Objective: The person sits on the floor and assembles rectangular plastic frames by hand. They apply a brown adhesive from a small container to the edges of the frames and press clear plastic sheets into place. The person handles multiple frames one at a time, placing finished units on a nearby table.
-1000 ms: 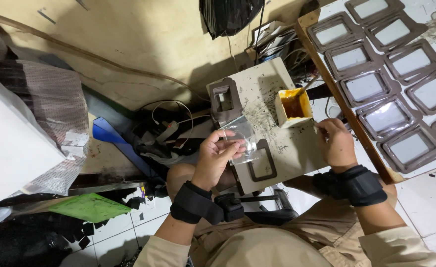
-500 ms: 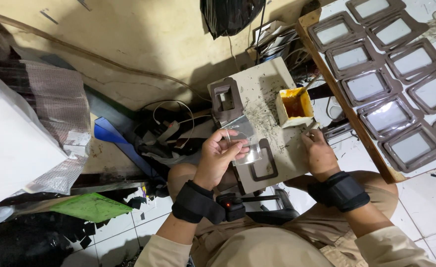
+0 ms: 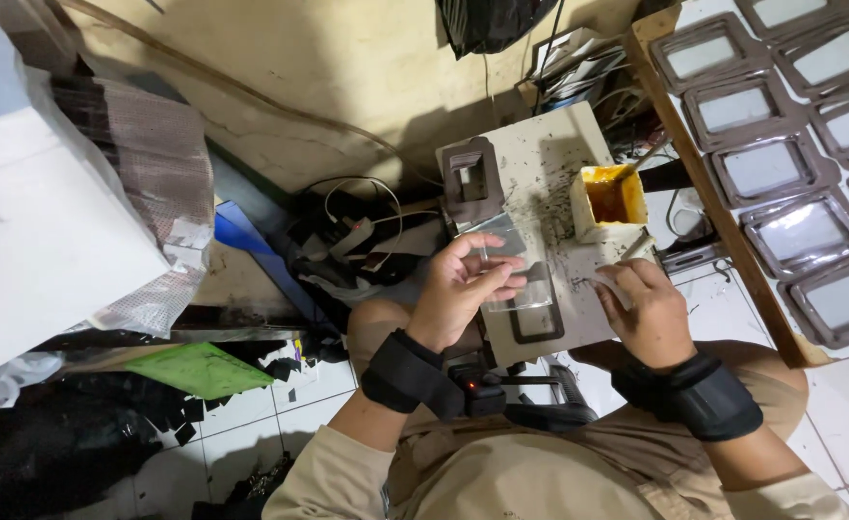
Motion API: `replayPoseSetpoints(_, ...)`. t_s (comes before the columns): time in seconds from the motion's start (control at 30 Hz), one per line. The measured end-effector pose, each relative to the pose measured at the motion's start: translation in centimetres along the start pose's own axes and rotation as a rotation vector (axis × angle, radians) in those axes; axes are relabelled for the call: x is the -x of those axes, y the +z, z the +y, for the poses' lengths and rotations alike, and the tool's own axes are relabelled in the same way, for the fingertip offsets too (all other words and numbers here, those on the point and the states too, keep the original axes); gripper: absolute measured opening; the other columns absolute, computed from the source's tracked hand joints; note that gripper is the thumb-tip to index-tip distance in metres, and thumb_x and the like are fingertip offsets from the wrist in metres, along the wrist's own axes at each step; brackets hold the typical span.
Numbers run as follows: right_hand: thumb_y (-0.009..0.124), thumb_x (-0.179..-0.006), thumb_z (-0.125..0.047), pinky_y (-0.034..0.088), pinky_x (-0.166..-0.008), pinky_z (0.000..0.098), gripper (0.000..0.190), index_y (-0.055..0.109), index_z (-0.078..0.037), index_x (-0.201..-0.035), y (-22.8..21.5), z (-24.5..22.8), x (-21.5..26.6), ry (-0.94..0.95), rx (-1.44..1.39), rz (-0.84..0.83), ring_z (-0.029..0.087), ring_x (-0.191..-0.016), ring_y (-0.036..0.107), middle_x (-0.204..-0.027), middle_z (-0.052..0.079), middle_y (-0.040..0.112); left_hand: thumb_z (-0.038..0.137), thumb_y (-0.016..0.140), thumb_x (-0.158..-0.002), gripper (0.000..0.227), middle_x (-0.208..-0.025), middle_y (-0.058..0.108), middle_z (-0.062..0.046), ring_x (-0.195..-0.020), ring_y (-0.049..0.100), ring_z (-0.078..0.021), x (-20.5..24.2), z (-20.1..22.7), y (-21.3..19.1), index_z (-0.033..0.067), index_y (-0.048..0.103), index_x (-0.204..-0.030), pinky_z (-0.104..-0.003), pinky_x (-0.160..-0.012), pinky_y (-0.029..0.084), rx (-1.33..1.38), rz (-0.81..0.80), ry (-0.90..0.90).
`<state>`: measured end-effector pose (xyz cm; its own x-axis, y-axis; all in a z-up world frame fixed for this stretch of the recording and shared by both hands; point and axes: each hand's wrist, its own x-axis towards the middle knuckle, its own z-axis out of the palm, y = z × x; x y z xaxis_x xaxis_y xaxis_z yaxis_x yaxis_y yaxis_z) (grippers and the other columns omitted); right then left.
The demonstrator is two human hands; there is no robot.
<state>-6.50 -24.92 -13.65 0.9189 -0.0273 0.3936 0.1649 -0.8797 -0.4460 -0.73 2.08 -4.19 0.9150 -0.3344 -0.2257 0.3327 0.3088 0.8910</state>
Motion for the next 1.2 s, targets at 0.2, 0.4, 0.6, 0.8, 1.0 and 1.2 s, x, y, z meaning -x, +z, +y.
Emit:
replayPoseSetpoints(0.2,0.083,-0.088,-0.009,0.056,-0.081,0.0437,0.019,0.079,-0.01,-0.106,-4.4,-5.9,-2.9,-0.223,-0.233,0.195,0.034,-0.089,0.069,-0.093,0.009,0.067,0.002,0.072,-0.093,0.042,-0.113,0.073,-0.028,-0.093,0.076,-0.0321,0.7,0.9,1.0,0.001,0.055,-0.131,-0.039,-0.077,0.067,0.068,-0.071,-0.013)
replayPoseSetpoints(0.4,0.082,-0.089,-0.004,0.056,-0.081,0.0432,0.015,0.076,-0.005,-0.103,-5.6,-6.8,-3.7,-0.226,-0.321,0.258,0.034,-0.093,0.071,-0.095,0.01,0.069,0.0,0.07,-0.095,0.039,-0.113,0.071,-0.033,-0.095,0.074,-0.0376,1.5,2.0,1.7,-0.0005,0.057,-0.131,-0.045,-0.078,0.065,-0.109,-0.123,0.081)
replayPoseSetpoints(0.6,0.076,-0.09,0.0,0.056,-0.074,0.0424,0.01,0.073,0.001,-0.1,-7.3,-9.2,-3.8,-0.219,-0.437,0.219,0.037,-0.087,0.072,-0.091,0.015,0.071,0.0,0.071,-0.093,0.038,-0.109,0.073,-0.029,-0.092,0.076,-0.033,1.5,1.9,2.3,-0.0027,0.058,-0.128,-0.042,-0.077,0.065,-0.131,-0.075,0.11)
replayPoseSetpoints(0.8,0.077,-0.087,-0.001,0.058,-0.074,0.0414,0.015,0.072,0.003,-0.101,-7.5,-12.2,-4.0,-0.203,-0.572,0.184,0.037,-0.088,0.074,-0.091,0.016,0.072,-0.002,0.071,-0.09,0.037,-0.106,0.072,-0.023,-0.089,0.075,-0.0291,1.1,0.1,2.8,-0.0002,0.063,-0.125,-0.043,-0.076,0.067,-0.149,0.005,0.135)
replayPoseSetpoints(1.0,0.077,-0.087,-0.001,0.061,-0.069,0.0386,0.019,0.067,0.004,-0.103,-7.8,-13.6,-5.0,-0.106,-0.624,0.124,0.037,-0.085,0.075,-0.093,0.017,0.07,-0.004,0.076,-0.083,0.047,-0.102,0.068,-0.019,-0.092,0.071,-0.0277,0.9,-0.8,3.5,-0.0026,0.062,-0.128,-0.047,-0.078,0.066,-0.224,-0.026,0.231)
replayPoseSetpoints(1.2,0.083,-0.078,0.005,0.064,-0.074,0.0399,0.032,0.06,0.01,-0.1,-7.3,-12.5,-5.1,-0.01,-0.815,0.11,0.036,-0.085,0.077,-0.095,0.02,0.067,-0.009,0.077,-0.075,0.07,-0.119,0.063,-0.025,-0.108,0.066,-0.0344,2.9,1.5,4.2,-0.0037,0.055,-0.141,-0.061,-0.091,0.058,-0.224,-0.16,0.24)
